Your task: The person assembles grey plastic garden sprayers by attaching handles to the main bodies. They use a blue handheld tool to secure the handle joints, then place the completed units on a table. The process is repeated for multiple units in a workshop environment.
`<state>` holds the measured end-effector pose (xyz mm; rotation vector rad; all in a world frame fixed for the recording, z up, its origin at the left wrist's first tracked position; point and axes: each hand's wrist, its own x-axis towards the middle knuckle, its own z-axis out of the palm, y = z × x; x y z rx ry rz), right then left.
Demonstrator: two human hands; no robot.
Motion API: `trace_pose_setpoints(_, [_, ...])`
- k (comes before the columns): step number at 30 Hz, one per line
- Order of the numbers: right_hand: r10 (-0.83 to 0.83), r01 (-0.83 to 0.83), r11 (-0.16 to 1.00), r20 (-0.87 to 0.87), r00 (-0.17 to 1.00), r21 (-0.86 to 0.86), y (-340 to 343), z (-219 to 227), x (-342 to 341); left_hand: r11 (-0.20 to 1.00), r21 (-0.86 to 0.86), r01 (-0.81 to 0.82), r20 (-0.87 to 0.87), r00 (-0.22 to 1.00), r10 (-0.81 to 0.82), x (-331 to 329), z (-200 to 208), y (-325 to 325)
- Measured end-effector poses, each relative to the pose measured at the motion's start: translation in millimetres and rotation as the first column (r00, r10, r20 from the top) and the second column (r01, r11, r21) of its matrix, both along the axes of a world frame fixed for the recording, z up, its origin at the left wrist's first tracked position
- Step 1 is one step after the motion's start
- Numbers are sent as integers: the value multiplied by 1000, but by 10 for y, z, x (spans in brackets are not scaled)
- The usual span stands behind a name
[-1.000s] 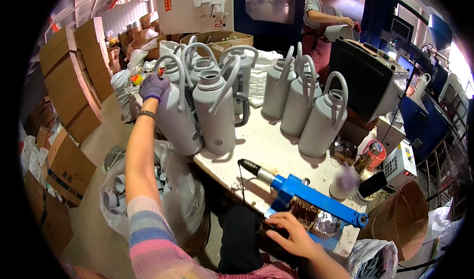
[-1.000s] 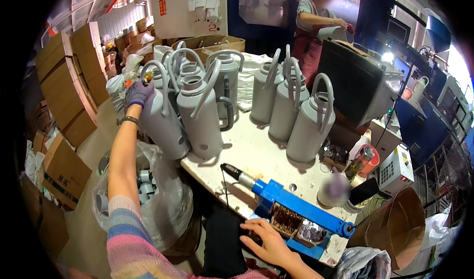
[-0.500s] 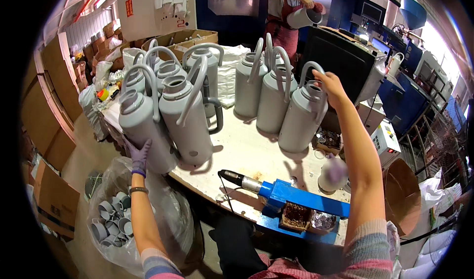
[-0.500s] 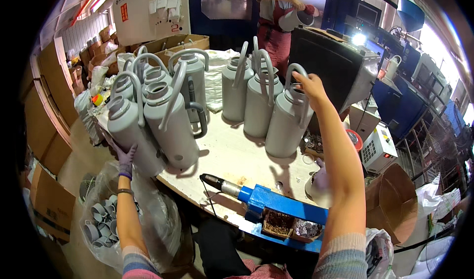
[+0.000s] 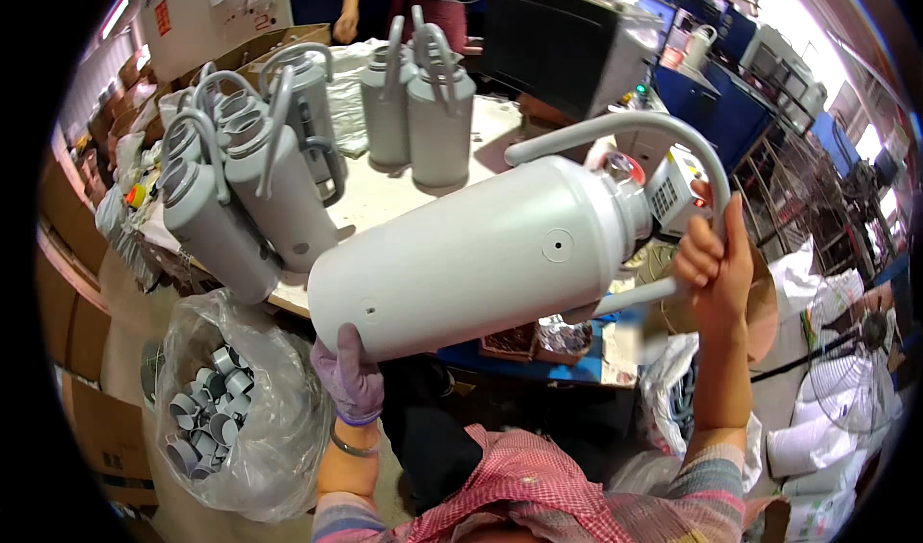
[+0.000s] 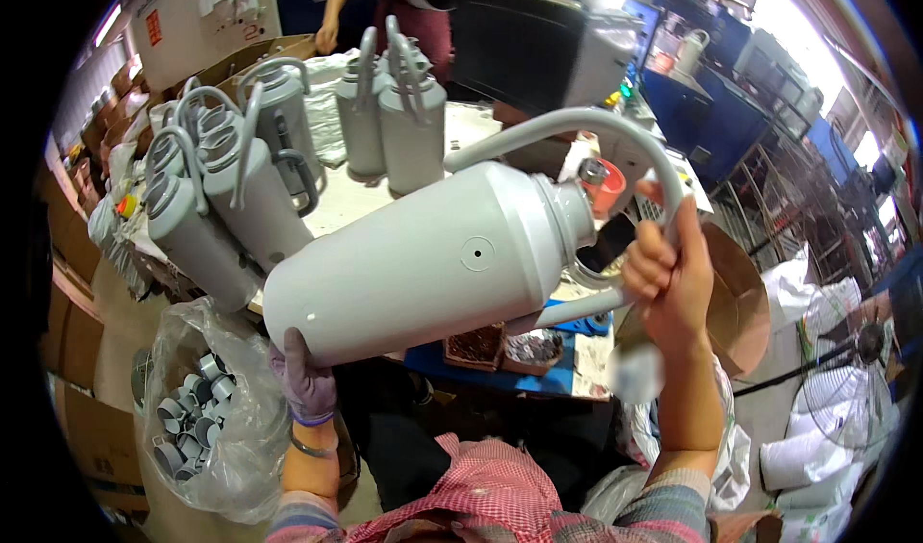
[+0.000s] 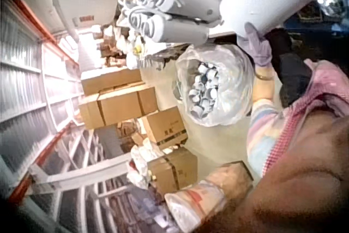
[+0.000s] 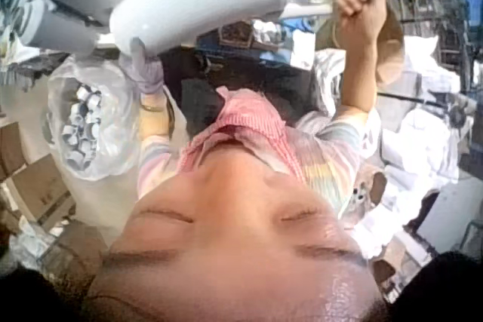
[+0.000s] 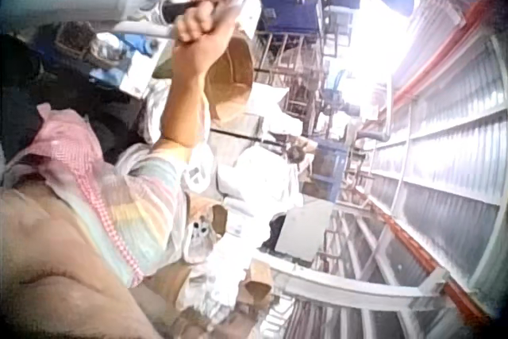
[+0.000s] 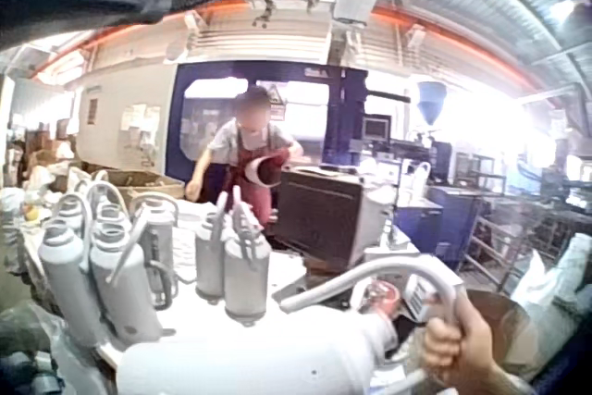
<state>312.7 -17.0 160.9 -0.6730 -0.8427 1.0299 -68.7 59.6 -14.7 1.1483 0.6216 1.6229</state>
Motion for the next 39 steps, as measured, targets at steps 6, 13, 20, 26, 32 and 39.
trace_pose_setpoints(6, [-412,367,905,660,628,215,-1050,-753,495,934,352,-65,-601,749,279,386,78,-751])
trace_pose_setpoints(13, [-578,688,701,416,702,-188,-2933,-1521,824,634,-499,591,-492,409,-768,818,124,-709])
trace_pose_setpoints(20, [-886,943,287,328,329,-170,-3775,-2214,1181,876,-123,467,-976,-219,-20,1897,-1126,389])
trace_pose_setpoints(26, [-919,958,214,293,264,-192,-3922,-2421,1193,806,-163,568,-977,22,-213,1803,-1202,477])
trace_pose_setpoints(32, [-906,944,265,285,313,-195,-3572,-2532,1252,889,-237,392,-879,302,-368,1769,-1358,544])
trace_pose_setpoints(39, [-906,946,253,292,306,-204,-3519,-2552,1287,950,99,297,-978,204,39,1636,-886,282])
